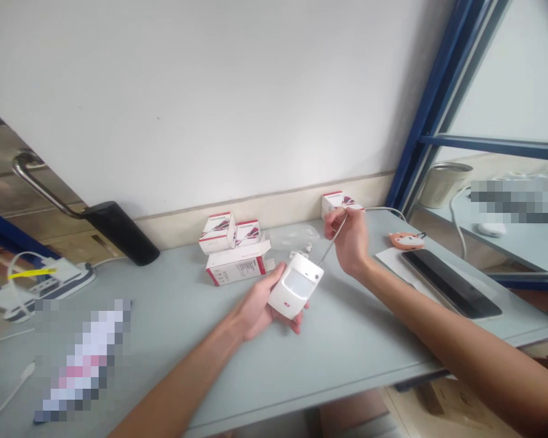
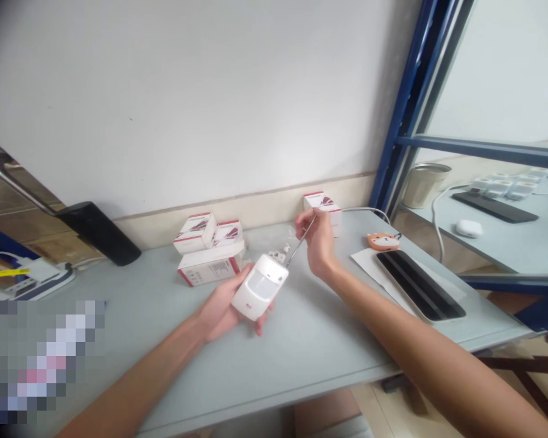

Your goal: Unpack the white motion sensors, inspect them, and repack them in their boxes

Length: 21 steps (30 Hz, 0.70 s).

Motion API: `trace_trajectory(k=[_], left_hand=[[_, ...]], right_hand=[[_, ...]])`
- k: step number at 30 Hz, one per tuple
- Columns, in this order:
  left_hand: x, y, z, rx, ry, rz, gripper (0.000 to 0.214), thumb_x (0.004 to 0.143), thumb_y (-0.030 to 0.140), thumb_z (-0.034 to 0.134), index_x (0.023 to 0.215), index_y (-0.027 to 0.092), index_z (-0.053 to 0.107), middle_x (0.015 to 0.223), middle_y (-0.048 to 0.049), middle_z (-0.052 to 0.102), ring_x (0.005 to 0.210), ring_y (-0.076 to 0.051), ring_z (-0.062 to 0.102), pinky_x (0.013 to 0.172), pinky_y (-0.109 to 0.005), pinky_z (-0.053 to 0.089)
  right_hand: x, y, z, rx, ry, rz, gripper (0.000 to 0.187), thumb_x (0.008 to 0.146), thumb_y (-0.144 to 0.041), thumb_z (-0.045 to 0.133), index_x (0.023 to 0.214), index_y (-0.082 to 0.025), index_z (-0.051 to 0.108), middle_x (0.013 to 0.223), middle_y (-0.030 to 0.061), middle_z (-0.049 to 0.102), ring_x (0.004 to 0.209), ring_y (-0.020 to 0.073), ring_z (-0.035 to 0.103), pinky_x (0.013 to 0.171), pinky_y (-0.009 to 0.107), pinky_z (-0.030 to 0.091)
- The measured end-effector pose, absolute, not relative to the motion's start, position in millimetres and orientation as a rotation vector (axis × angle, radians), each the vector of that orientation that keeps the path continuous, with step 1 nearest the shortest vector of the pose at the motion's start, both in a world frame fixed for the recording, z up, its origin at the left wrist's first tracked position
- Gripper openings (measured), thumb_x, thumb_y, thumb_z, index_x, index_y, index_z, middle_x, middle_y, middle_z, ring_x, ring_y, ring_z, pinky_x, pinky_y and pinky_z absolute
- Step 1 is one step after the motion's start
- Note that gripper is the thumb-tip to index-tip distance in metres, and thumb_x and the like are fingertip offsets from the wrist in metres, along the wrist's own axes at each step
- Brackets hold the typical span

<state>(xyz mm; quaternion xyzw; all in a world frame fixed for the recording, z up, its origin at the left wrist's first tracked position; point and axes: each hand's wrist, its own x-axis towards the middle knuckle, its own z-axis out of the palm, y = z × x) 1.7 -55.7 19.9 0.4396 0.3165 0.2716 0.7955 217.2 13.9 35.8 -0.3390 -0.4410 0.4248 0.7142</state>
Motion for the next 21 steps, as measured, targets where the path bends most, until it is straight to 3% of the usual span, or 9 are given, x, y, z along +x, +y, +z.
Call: trace_trajectory(k=[5,10,16,21], left_hand=[[4,-55,18,0.875,0.724,0.658,0.060,0.102,0.063,0.043,0.119,0.012,0.069,0.087,-0.0151,0.072,0.063,-0.023,0.067,0.052,-0.035,0.056],[5,-54,14,0.822,0.740,0.741,0.059,0.102,0.063,0.042,0.110,0.011,0.071,0.082,-0.0142,0.070,0.058,-0.021,0.064,0.043,-0.029,0.045],[5,-56,12,0.787,0.691,0.820,0.058,0.100,0.064,0.043,0.111,0.013,0.069,0.079,-0.0132,0.069,0.056,-0.021,0.063,0.042,-0.026,0.038],[8,-56,17,0.766,0.692,0.868,0.056,0.102,0.060,0.040,0.112,0.013,0.068,0.081,-0.0137,0.069,0.058,-0.021,0.062,0.044,-0.026,0.039]], right_hand=[[200,5,15,-0.771,-1.094,1.042,0.046,0.098,-0.057,0.041,0.077,-0.025,0.066,0.075,0.0047,0.054,0.068,0.0210,0.047,0.062,0.034,0.043],[190,-6,6,-0.773,-1.221,1.184,0.051,0.100,-0.056,0.037,0.105,-0.024,0.077,0.094,0.0054,0.061,0.080,0.0216,0.055,0.077,0.036,0.049],[180,-27,5,-0.644,-1.386,1.400,0.056,0.104,-0.054,0.029,0.131,-0.028,0.071,0.125,0.0070,0.066,0.119,0.0290,0.059,0.108,0.042,0.044],[193,-19,14,-0.708,-1.662,1.089,0.053,0.109,-0.047,0.024,0.137,-0.031,0.065,0.125,0.0073,0.066,0.119,0.0277,0.058,0.112,0.044,0.042]])
